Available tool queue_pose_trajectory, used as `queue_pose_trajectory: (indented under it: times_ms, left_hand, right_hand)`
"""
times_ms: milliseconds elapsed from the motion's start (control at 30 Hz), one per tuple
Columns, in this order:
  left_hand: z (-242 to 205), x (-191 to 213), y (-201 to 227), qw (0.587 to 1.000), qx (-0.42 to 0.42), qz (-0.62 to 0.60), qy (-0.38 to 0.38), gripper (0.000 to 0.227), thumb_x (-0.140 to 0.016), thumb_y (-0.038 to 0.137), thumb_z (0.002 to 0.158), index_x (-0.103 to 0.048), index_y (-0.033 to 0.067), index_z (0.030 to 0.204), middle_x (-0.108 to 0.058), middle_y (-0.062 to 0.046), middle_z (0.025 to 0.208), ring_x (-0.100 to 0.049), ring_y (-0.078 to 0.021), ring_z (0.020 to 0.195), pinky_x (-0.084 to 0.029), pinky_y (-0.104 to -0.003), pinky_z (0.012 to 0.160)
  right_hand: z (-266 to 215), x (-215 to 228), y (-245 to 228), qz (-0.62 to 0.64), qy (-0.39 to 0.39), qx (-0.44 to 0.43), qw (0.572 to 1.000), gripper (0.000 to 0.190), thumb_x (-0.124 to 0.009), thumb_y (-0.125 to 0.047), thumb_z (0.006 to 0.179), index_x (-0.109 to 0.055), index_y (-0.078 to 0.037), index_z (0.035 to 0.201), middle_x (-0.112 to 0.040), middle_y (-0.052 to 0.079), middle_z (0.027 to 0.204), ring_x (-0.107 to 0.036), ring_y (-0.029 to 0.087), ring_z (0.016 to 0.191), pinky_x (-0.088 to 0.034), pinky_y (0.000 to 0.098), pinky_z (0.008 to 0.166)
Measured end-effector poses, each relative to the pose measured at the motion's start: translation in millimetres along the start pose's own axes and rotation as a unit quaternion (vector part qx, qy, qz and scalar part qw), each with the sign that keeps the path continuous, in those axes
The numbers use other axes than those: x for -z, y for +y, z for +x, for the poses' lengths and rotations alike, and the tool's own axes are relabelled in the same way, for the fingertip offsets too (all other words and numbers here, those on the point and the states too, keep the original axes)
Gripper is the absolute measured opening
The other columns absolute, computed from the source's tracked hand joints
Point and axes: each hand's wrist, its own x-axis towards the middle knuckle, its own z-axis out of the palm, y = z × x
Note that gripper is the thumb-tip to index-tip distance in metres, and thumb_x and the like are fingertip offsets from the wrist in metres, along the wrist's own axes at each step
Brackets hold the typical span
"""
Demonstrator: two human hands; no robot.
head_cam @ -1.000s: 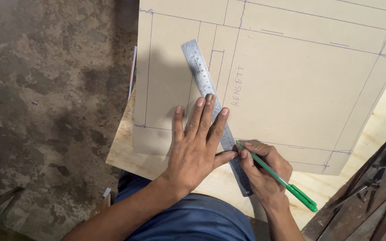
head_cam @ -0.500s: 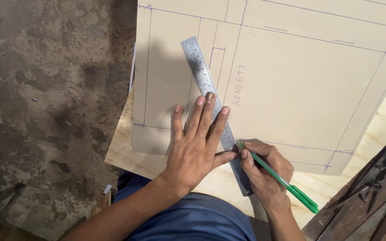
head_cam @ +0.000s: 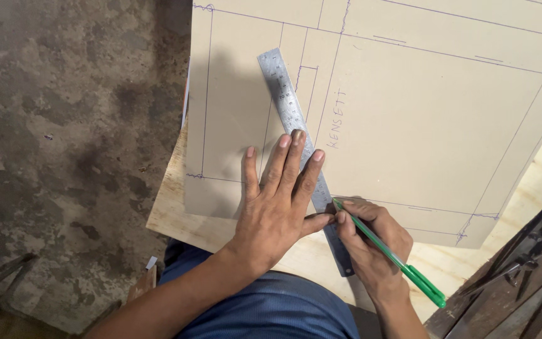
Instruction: The person uses a compass and a ruler to mark precise points and arcs on a large sheet of cardboard, then draws straight lines across the surface with a pen.
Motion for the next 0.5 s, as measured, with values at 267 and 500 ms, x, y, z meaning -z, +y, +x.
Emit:
queue_pose_trajectory:
  times_ms: [267,500]
  left_hand:
    - [0.9,7.6,-3.7,1.0,-0.002,-0.015,-0.002,0.107,-0.072,0.063,0.085,-0.027,0.007,0.164,-0.02,-0.023,0.17,-0.013,-0.0336,0.16,-0.008,-0.068,0.124]
    - [0.5,9.4,-4.7,1.0,-0.007,-0.018,0.012,0.107,-0.074,0.063,0.084,-0.029,0.0073,0.163,-0.023,-0.024,0.169,-0.016,-0.0335,0.159,-0.009,-0.067,0.124]
  right_hand:
    - [-3.9,0.1,8.7,0.062,0.007,0.012,0.998,0.014,-0.073,-0.003,0.093,-0.064,0.005,0.099,-0.076,0.019,0.101,-0.075,0.02,0.091,-0.061,0.0292,0.082]
    - [0.8,-0.4,0.9,0.037,0.008,0.033,0.999,0.014,-0.074,-0.003,0.094,-0.063,0.005,0.099,-0.076,0.019,0.101,-0.077,0.022,0.094,-0.062,0.0309,0.085]
